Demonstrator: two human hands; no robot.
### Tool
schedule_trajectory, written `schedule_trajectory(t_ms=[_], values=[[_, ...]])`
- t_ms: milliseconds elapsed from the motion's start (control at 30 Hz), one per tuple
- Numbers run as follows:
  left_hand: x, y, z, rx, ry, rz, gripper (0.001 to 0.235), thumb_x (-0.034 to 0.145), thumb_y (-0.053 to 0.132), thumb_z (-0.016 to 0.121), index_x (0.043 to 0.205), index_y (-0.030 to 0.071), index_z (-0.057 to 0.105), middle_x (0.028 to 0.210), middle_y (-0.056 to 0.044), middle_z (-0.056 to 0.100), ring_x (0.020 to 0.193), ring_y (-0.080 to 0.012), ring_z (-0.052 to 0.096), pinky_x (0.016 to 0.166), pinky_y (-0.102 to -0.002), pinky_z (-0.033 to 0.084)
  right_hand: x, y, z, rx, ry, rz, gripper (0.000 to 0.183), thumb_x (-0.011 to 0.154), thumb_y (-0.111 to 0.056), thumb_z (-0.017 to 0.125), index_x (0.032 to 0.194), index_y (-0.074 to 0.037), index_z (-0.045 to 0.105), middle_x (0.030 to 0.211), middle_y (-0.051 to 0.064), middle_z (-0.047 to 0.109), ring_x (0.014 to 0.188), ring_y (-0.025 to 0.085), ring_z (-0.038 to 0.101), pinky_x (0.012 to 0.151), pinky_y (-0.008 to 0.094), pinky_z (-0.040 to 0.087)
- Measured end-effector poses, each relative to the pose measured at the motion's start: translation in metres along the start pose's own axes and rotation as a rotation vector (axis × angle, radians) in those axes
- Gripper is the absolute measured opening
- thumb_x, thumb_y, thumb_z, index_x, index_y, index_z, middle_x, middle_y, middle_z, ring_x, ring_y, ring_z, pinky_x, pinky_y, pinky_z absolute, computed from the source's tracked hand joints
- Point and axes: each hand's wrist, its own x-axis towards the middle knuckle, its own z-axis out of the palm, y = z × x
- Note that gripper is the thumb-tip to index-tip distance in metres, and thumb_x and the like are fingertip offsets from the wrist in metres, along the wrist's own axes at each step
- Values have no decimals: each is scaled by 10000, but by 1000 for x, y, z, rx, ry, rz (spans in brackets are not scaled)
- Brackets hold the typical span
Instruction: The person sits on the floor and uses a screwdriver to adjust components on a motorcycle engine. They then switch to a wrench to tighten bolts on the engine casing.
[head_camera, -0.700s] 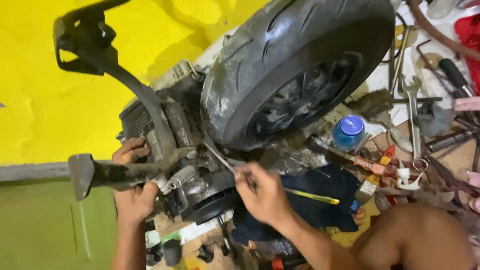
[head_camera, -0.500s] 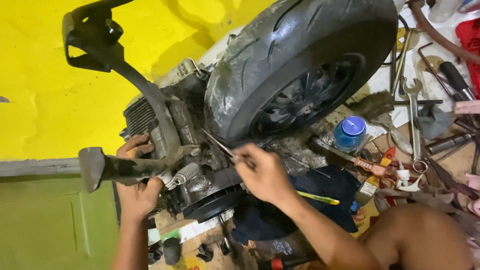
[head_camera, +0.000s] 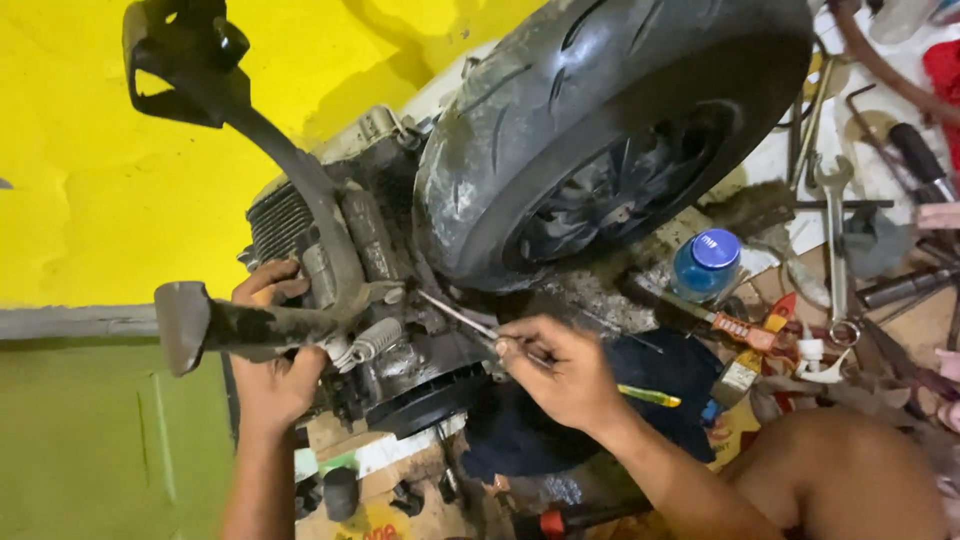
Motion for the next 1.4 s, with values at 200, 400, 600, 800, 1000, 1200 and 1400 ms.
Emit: schedule_trajectory(t_ms=[200, 400, 600, 800, 1000, 1200, 1400], values=[[5, 17, -2, -16, -10, -22, 182, 796, 53, 566, 947, -41, 605, 1188, -309, 484, 1162, -512, 515, 1015, -647, 378, 56, -2, -32, -274, -331, -478, 113, 739, -21, 721, 848, -43, 740, 539, 139, 675, 381, 240, 601, 338, 315, 427], [-7, -15, 1, 5, 18, 36, 82, 811, 126, 641, 843, 67, 688, 1169, -233, 531, 1190, -478, 508, 1028, -589, 393, 91, -76, -49, -524, -556, -706, 52, 817, -121, 687, 858, -102, 713, 646, 89, 711, 511, 295, 674, 420, 378, 492], [-2, 1, 0, 6, 20, -13, 235, 785, 93, 611, 988, -25, 603, 1182, -281, 520, 1194, -513, 493, 1023, -643, 373, 86, -35, -35, -659, -607, -755, 142, 884, -262, 604, 895, -149, 690, 655, 37, 690, 514, 258, 661, 420, 365, 490], [12, 19, -3, -59, 48, -96, 392, 813, 61, 667, 1171, -29, 536, 1015, -215, 578, 906, -358, 613, 848, -526, 483, 116, -19, -31, -863, -600, -797, 80, 858, -236, 628, 840, -159, 643, 601, 22, 674, 467, 235, 644, 383, 340, 463], [6, 4, -3, 46, -4, 34, 234, 902, 218, 559, 977, -2, 527, 917, -163, 573, 851, -316, 575, 789, -472, 450, 66, -16, -68, -1026, -667, -388, 171, 827, -318, 661, 933, -183, 658, 681, 86, 710, 556, 309, 679, 508, 428, 526], [-1, 2, -4, 139, 21, 259, 456, 1020, 375, 433, 1085, -71, 504, 1052, -250, 538, 996, -383, 537, 822, -491, 441, -26, 77, -130, -1338, -736, 75, 244, 886, -378, 572, 900, -138, 612, 718, 123, 672, 655, 339, 652, 538, 473, 478], [-21, -7, -8, 191, 51, 120, 339, 841, 204, 595, 1107, -4, 570, 1247, -191, 559, 1185, -387, 533, 956, -525, 300, -62, 77, -125, -1272, -790, -276, 368, 943, -434, 522, 806, -144, 702, 849, 47, 631, 740, 271, 539, 563, 444, 376]])
